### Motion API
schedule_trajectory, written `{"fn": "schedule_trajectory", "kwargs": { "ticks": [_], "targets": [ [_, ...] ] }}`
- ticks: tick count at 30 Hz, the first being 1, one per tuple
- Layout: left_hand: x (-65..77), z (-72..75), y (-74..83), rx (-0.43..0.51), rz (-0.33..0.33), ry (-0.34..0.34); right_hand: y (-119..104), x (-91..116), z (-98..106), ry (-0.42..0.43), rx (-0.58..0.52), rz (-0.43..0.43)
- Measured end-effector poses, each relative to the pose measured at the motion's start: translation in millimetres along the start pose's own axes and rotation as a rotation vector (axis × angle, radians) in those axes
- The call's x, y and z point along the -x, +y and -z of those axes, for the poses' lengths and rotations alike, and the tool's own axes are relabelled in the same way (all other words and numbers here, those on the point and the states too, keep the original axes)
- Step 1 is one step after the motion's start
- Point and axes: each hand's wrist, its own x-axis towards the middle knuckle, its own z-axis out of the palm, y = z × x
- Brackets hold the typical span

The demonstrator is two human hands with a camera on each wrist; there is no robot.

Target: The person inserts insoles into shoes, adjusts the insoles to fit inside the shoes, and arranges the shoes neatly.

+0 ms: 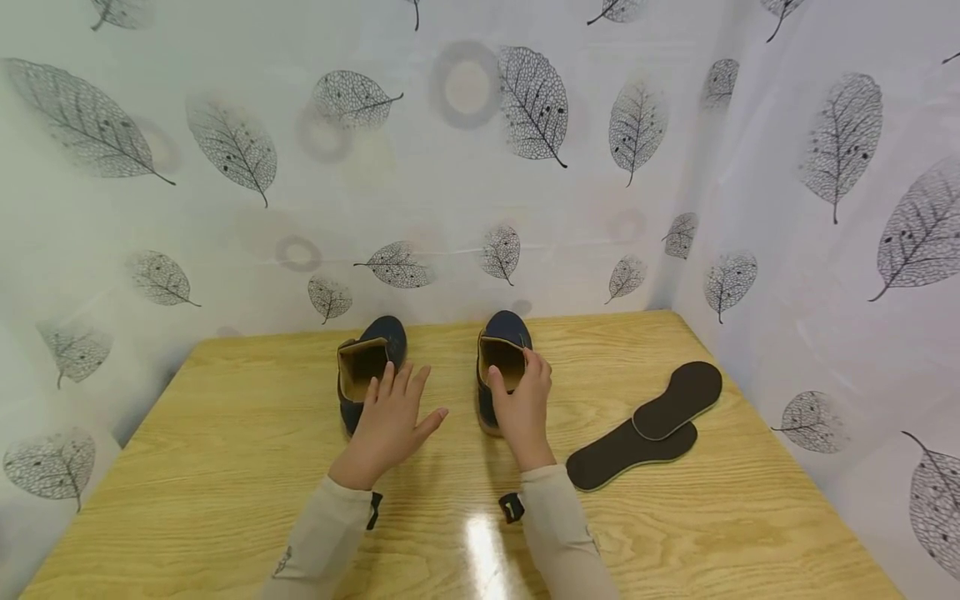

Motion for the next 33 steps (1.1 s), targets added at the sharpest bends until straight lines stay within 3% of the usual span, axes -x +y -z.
{"fn": "schedule_trajectory", "kwargs": {
  "ticks": [9,12,19,25,33],
  "targets": [
    [0.6,-0.1,0.4,0.001,-0.02,0.014,2.9,-4.0,3.4,-0.092,-0.095,-0.207],
    [0.6,-0.7,0.4,0.001,-0.023,0.012,4.1,-4.6,2.9,-0.124,-0.103,-0.24],
    [0.4,-2.0,-0.1,0.002,-0.032,0.011,12.2,-4.6,-3.5,-0.132,-0.033,-0.22],
    [0.4,-1.4,-0.2,0.006,-0.026,0.003,15.6,-3.8,-6.4,-0.149,-0.043,-0.193],
    [0.7,-1.2,0.3,0.011,-0.025,0.012,19.7,-2.1,-12.7,-0.111,0.016,-0.167]
  ]
}}
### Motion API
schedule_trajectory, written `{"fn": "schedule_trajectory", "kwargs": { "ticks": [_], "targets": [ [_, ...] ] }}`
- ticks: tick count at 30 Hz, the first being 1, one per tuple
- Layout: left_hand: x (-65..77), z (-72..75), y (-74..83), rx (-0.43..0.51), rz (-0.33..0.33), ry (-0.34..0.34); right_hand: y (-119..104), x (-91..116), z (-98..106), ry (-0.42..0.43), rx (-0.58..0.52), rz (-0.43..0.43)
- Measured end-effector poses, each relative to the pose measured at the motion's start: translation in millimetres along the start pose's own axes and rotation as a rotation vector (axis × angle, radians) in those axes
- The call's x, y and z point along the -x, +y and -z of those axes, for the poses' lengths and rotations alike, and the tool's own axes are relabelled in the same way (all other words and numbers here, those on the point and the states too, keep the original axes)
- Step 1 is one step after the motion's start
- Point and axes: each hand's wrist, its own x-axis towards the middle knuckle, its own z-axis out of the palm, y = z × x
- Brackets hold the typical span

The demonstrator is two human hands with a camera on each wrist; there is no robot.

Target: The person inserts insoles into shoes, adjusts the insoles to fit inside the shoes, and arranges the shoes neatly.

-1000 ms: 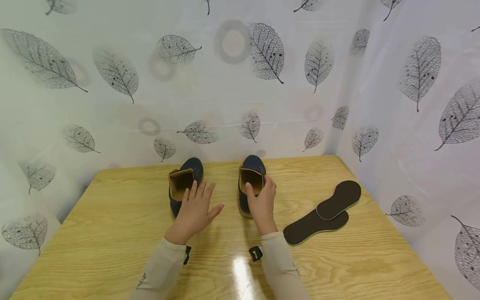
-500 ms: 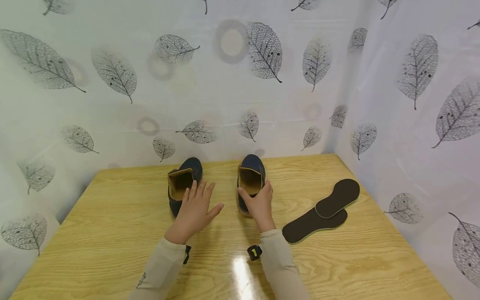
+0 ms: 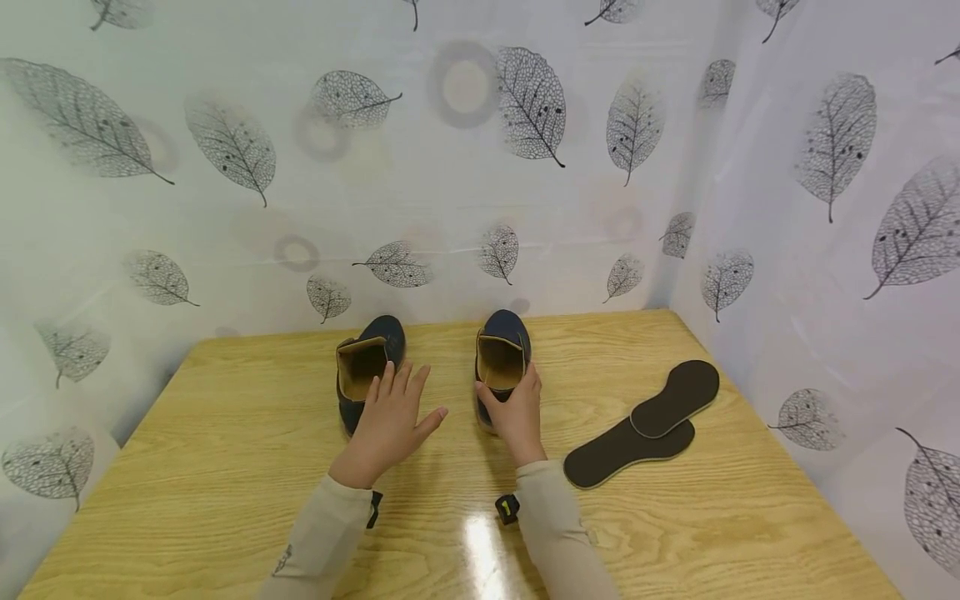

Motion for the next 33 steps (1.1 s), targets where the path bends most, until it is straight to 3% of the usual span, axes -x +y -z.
{"fn": "schedule_trajectory", "kwargs": {
  "ticks": [8,17,33],
  "targets": [
    [-0.1,0.7,0.5,-0.003,0.006,-0.008,2.7,1.2,-4.3,0.057,0.057,0.019],
    [0.7,2.0,2.2,-0.001,0.008,-0.011,3.6,4.2,-1.0,0.051,0.067,0.023],
    [2.6,2.6,3.1,0.024,0.004,-0.017,-16.3,12.2,14.1,-0.079,0.179,-0.006]
  ]
}}
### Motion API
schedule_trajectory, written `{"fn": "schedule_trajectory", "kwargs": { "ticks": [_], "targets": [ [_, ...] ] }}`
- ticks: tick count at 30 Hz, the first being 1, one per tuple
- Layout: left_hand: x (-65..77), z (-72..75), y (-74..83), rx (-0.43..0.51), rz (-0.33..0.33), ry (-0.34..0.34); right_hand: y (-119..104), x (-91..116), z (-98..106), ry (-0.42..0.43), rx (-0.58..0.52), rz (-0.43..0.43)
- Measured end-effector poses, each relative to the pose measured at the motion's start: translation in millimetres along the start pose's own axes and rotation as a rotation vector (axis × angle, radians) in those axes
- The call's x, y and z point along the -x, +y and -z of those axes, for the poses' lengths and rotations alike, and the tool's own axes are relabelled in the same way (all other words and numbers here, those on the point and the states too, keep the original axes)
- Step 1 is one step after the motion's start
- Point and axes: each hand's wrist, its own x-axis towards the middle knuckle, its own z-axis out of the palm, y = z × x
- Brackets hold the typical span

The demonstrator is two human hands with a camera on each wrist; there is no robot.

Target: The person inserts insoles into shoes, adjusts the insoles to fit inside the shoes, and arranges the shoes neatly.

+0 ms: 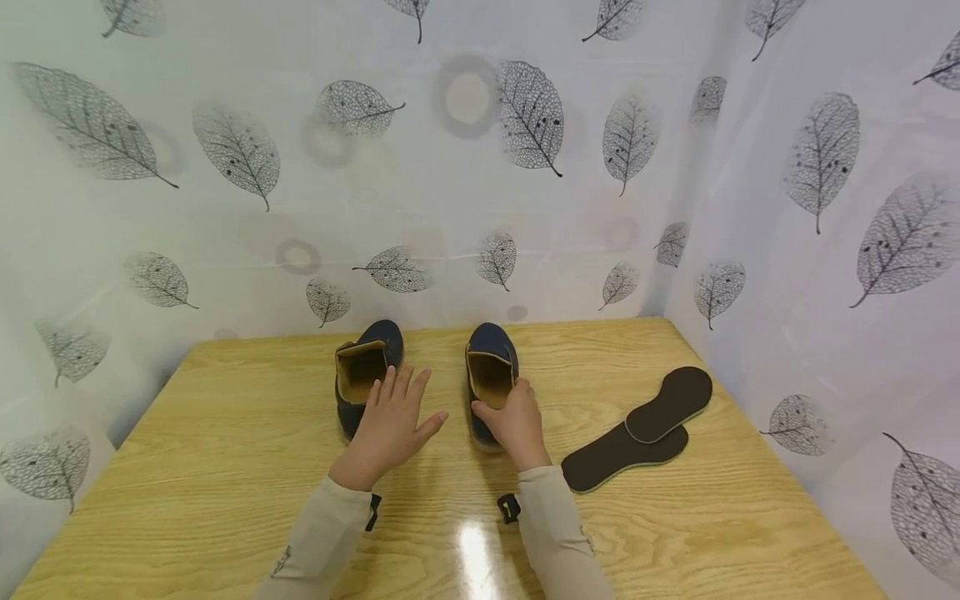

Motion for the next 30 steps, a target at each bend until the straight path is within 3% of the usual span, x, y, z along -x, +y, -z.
{"fn": "schedule_trajectory", "kwargs": {
  "ticks": [8,19,26,30],
  "targets": [
    [-0.5,-1.3,1.3,0.057,-0.01,-0.021,-7.8,5.9,4.9,-0.057,0.074,-0.012],
    [-1.1,-2.4,3.3,0.082,-0.017,-0.056,-22.6,18.6,11.2,-0.199,0.189,-0.078],
    [-2.7,-7.0,4.5,0.129,-0.03,-0.082,-29.3,27.1,14.5,-0.242,0.245,-0.03],
    [-3.7,-13.0,5.0,0.202,-0.037,-0.082,-32.6,32.1,15.9,-0.267,0.256,0.017]
  ]
}}
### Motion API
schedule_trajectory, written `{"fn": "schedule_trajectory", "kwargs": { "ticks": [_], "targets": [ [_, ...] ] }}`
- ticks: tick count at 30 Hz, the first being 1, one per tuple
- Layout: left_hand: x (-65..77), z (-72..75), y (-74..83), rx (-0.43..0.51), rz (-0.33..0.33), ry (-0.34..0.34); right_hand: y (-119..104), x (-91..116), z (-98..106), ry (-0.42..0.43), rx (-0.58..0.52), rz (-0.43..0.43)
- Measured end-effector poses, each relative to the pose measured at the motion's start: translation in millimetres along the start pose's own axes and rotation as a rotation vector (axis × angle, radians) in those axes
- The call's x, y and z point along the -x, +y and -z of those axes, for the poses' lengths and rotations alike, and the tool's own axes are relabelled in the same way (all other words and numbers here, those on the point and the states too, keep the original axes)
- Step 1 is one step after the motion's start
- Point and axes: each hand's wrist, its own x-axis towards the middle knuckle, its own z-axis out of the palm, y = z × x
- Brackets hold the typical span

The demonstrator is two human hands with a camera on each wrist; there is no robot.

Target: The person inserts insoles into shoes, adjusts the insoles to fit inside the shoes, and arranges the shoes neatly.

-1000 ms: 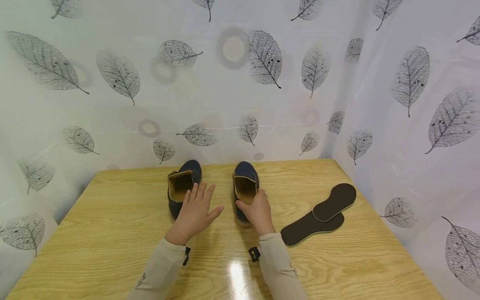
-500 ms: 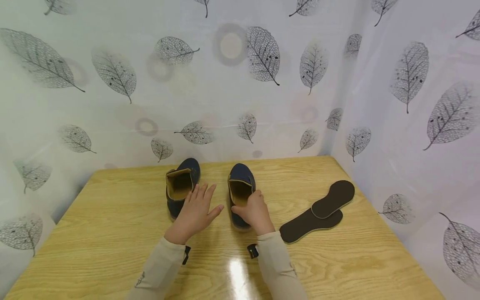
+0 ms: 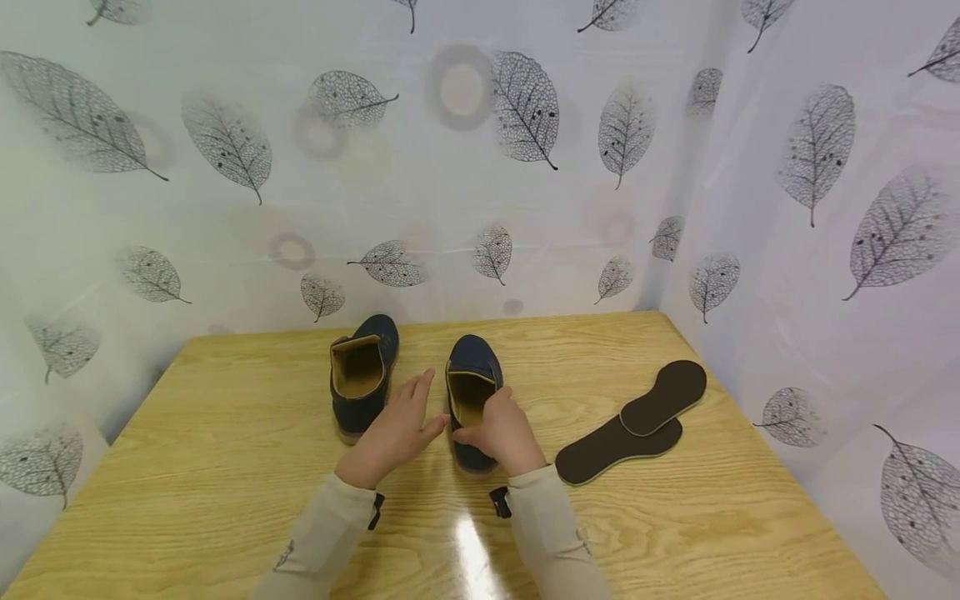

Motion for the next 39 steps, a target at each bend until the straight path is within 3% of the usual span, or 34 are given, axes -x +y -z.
{"fn": "schedule_trajectory", "kwargs": {
  "ticks": [8,16,25,39],
  "targets": [
    [-2.7,-10.3,4.6,0.092,-0.016,0.006,-3.2,5.6,-0.2,-0.039,0.037,0.024],
    [-6.3,-20.8,10.9,0.114,-0.026,0.089,-5.3,10.5,0.9,-0.058,0.07,0.043],
    [-8.4,-26.9,14.3,0.108,0.02,0.116,-11.8,14.8,3.6,-0.092,0.123,0.036],
    [-8.9,-28.1,17.7,0.068,0.026,0.107,-10.4,12.8,5.1,-0.145,0.195,0.025]
  ]
}}
